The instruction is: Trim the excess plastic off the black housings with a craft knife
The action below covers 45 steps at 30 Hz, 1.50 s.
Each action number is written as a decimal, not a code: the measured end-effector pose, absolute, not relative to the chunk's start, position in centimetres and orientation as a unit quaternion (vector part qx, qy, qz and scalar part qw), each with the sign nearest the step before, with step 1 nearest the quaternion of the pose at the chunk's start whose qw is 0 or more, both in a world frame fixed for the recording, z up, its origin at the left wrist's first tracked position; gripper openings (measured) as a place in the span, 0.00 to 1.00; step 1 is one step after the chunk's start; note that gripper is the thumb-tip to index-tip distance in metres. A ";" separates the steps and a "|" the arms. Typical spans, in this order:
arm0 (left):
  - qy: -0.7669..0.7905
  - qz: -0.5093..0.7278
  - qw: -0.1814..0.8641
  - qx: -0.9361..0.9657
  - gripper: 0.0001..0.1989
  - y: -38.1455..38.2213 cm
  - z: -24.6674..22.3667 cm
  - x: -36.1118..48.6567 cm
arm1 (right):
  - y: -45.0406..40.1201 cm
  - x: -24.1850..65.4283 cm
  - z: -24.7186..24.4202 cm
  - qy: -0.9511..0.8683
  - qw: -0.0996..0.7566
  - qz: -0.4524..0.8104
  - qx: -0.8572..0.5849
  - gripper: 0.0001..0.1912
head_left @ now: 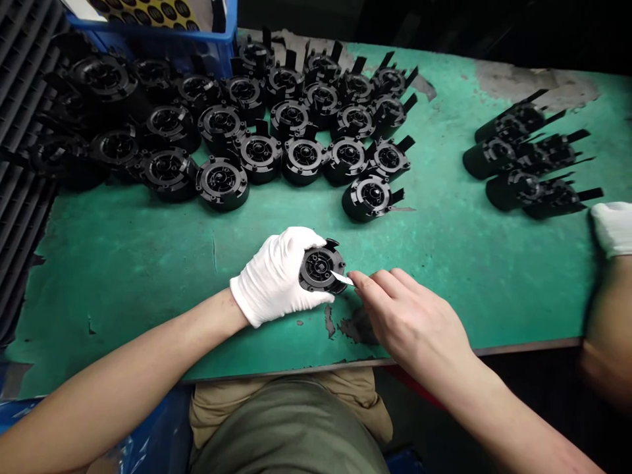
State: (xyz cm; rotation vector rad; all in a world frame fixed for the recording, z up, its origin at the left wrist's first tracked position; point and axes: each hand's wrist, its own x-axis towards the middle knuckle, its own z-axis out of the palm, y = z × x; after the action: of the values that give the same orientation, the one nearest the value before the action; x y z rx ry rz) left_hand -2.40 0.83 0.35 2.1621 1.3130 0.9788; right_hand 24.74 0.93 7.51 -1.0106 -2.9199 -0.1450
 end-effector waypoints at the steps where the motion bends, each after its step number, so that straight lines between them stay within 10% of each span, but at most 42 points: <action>1: 0.472 0.354 0.211 0.779 0.47 0.8 0.4 -2.4 | 1.0 24.7 7.5 -0.944 0.021 -0.051 -0.324 0.19; 33: 0.509 0.348 0.246 0.748 0.40 0.9 0.5 -1.4 | 0.4 23.5 6.5 -0.915 0.015 -0.098 -0.391 0.17; 45: 0.492 0.366 0.264 0.745 0.47 0.7 0.3 -1.7 | 1.1 25.8 6.5 -0.874 0.167 0.043 -0.455 0.16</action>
State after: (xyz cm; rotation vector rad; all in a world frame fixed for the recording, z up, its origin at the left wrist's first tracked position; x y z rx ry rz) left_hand -1.74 0.71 0.26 2.0131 1.3289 0.9901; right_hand 25.80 1.09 6.49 -1.2937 -2.4874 0.1216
